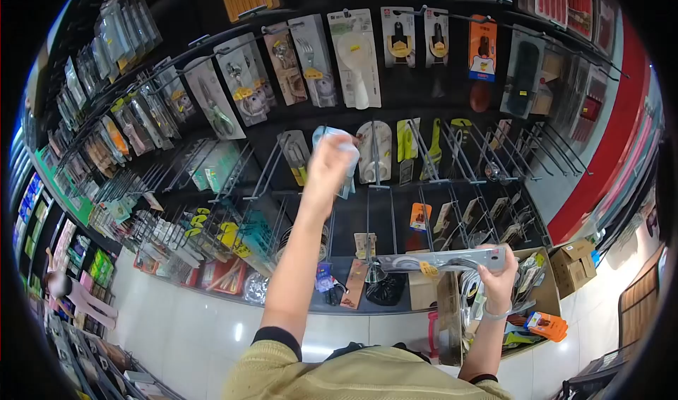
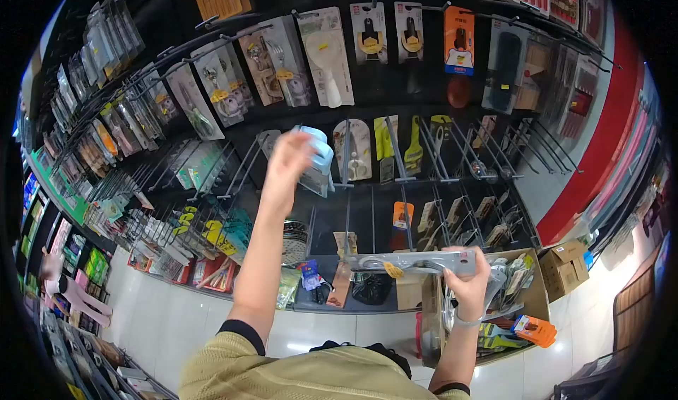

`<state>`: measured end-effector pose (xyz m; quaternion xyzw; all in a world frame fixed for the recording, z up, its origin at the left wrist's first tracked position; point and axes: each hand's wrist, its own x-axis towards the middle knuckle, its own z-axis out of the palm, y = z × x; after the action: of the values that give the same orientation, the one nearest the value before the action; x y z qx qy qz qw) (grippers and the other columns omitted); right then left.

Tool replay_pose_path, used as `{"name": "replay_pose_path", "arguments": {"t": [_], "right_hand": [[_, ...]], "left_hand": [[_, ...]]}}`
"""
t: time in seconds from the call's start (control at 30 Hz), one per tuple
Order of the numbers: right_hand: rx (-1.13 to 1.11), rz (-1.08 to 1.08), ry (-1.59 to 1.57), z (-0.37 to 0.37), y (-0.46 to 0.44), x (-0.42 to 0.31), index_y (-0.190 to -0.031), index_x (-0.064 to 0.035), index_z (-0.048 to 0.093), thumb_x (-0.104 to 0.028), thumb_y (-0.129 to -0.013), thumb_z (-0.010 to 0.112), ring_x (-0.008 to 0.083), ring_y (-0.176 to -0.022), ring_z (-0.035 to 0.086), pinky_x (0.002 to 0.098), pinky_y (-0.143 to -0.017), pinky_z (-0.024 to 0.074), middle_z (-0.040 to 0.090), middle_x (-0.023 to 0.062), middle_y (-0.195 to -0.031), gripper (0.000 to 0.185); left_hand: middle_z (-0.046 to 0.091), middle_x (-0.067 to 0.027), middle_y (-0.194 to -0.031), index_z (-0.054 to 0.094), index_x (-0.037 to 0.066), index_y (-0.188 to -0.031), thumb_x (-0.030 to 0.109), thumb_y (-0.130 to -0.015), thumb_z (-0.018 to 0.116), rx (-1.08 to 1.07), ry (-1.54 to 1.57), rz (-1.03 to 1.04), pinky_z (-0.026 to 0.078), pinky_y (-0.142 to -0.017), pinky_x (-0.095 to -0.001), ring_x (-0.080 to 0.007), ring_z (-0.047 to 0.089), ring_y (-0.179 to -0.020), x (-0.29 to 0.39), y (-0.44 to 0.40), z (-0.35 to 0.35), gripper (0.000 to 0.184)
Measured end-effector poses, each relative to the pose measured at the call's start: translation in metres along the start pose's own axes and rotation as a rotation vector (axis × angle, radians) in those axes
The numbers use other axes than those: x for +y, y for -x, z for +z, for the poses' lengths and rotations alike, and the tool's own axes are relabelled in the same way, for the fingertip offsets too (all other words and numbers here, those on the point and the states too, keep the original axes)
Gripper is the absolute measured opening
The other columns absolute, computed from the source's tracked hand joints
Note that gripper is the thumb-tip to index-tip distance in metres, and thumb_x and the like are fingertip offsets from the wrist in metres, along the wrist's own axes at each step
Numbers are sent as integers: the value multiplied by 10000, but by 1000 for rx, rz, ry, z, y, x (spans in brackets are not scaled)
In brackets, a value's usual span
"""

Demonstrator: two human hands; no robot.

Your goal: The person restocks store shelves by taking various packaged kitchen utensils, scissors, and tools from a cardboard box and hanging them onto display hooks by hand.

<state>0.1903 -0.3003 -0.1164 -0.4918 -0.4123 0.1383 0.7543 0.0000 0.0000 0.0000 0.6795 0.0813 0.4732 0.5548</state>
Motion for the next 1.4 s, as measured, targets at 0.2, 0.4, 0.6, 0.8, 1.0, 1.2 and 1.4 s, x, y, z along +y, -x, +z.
{"name": "replay_pose_path", "arguments": {"t": [0.2,0.4,0.6,0.8,1.0,1.2,1.4], "right_hand": [[-28,-20,-230,32,-27,-15,-904,-3,493,-116,-658,738,173,-855,603,290,-774,480,614,158,-956,365],[-107,-227,-368,80,-60,-48,-1187,-36,367,-124,-670,736,297,-1104,512,400,-926,431,461,197,-1223,641],[-61,-216,-424,85,-66,-41,-1271,-72,324,-150,-790,668,263,-1100,483,393,-898,445,444,139,-1213,597],[-174,-15,-420,87,-39,-5,-1141,-25,421,-34,-814,617,184,-853,579,305,-797,465,588,100,-897,381],[-171,113,-386,76,-22,12,-1093,-25,459,-42,-819,620,164,-864,584,284,-786,467,595,85,-894,317],[-145,152,-331,66,-12,16,-1074,-23,473,-53,-826,615,142,-859,580,269,-780,466,594,71,-893,287],[-97,194,-337,54,1,24,-1064,-11,476,-8,-820,602,128,-850,572,255,-771,463,588,64,-888,274]], "left_hand": [[635,-139,-896,539,87,-1175,408,-662,735,-674,-914,152,456,-729,-378,-244,617,-854,37,104,18,636],[607,-93,-647,603,12,-917,192,-765,713,-436,-467,-95,433,-526,-258,-123,584,-567,22,129,-1,260],[620,-121,-953,521,-68,-1045,-1,-842,571,217,142,-6,543,-709,-310,-174,631,-775,58,89,-15,219],[608,-111,-951,504,-54,-1056,33,-885,529,287,208,175,550,-732,-356,-171,622,-791,71,42,-29,193],[613,-90,-915,546,-36,-1010,61,-882,551,334,226,161,554,-717,-354,-146,616,-761,70,38,-25,161],[613,-81,-877,564,-30,-973,91,-874,570,341,268,157,559,-670,-343,-148,615,-715,75,25,-22,156],[618,-90,-872,548,-21,-998,83,-865,577,352,306,108,541,-707,-373,-195,630,-722,40,-8,-30,171]]}}
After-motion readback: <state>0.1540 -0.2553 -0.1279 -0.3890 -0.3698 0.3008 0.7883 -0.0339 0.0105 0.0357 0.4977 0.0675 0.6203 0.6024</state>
